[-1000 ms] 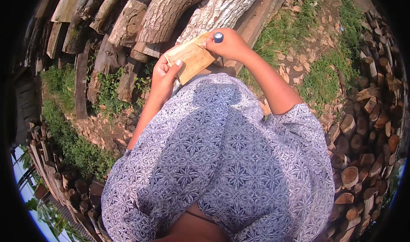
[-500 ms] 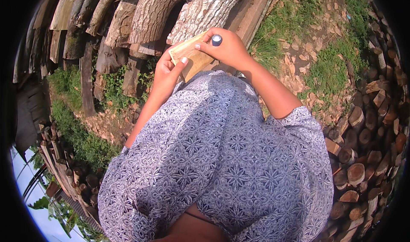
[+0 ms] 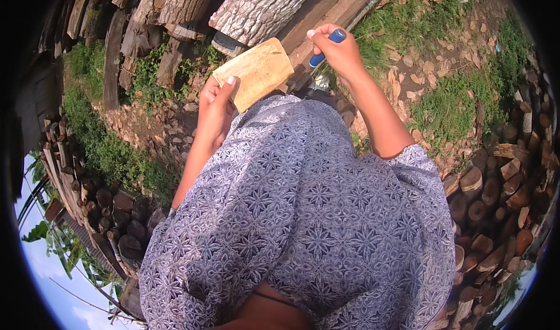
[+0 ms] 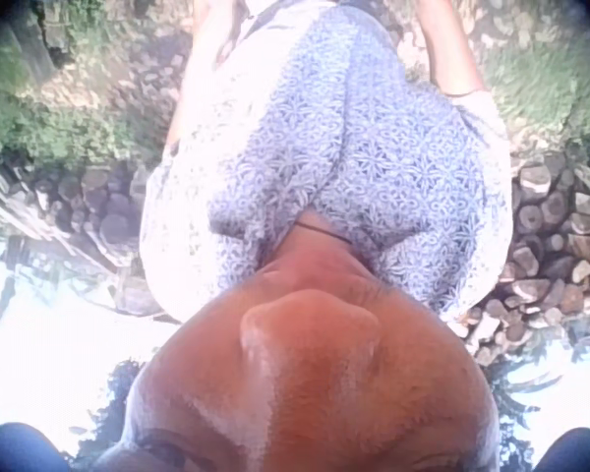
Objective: The person carves a small rectangular wooden block using a blue-handled knife. They hold the block in the left hand and the knife in the right, repeatedly shaving thin layers from the surface while standing outdoors near stacked logs.
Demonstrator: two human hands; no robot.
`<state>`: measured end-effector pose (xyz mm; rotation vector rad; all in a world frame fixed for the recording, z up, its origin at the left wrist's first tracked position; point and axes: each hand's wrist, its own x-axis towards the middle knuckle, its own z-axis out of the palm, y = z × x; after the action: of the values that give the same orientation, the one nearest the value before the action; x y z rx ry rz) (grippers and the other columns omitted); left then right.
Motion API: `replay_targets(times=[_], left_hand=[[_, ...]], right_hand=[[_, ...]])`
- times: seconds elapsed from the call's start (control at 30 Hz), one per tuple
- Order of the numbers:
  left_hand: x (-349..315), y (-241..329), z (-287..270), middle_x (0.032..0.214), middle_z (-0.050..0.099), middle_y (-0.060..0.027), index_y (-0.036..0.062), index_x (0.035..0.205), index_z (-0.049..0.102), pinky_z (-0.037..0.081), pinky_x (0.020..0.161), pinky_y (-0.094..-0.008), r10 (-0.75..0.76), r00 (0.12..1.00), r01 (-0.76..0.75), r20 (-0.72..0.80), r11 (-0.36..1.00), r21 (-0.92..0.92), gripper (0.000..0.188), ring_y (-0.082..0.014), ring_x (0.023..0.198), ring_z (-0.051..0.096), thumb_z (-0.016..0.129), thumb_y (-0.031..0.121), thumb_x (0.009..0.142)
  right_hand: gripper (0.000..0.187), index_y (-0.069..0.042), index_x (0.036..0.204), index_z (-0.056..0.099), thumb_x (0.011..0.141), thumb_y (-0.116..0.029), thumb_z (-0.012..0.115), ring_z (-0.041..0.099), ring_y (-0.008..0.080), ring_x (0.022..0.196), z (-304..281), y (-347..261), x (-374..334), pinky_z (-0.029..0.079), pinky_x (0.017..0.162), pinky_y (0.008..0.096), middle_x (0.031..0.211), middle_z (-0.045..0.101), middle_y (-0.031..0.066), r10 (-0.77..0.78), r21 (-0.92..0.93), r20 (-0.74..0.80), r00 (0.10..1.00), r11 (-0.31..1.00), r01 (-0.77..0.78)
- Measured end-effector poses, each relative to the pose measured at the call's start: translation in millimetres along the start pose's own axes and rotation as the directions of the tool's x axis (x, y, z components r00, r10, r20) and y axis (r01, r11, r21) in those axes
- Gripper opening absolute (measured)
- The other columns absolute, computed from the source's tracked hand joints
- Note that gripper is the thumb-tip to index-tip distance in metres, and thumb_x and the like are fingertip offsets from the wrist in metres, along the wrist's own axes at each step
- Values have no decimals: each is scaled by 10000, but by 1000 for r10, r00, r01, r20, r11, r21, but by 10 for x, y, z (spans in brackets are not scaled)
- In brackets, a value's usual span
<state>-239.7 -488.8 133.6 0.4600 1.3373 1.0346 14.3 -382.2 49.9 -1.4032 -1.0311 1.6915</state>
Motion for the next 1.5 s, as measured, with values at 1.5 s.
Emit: replay_targets(times=[1.5], left_hand=[[1126,-231,-199,1317,579,-203,-86,1283,490,506,1049,-446,142,974,-224,-176,704,-674,391,-311,1205,599,545,10,907]], right_hand=[[229,-67,961,747,918,-291,746,537,44,664,-1374,228,-200,422,618,215,762,639,-44,7,-336,-376,927,931,-144]])
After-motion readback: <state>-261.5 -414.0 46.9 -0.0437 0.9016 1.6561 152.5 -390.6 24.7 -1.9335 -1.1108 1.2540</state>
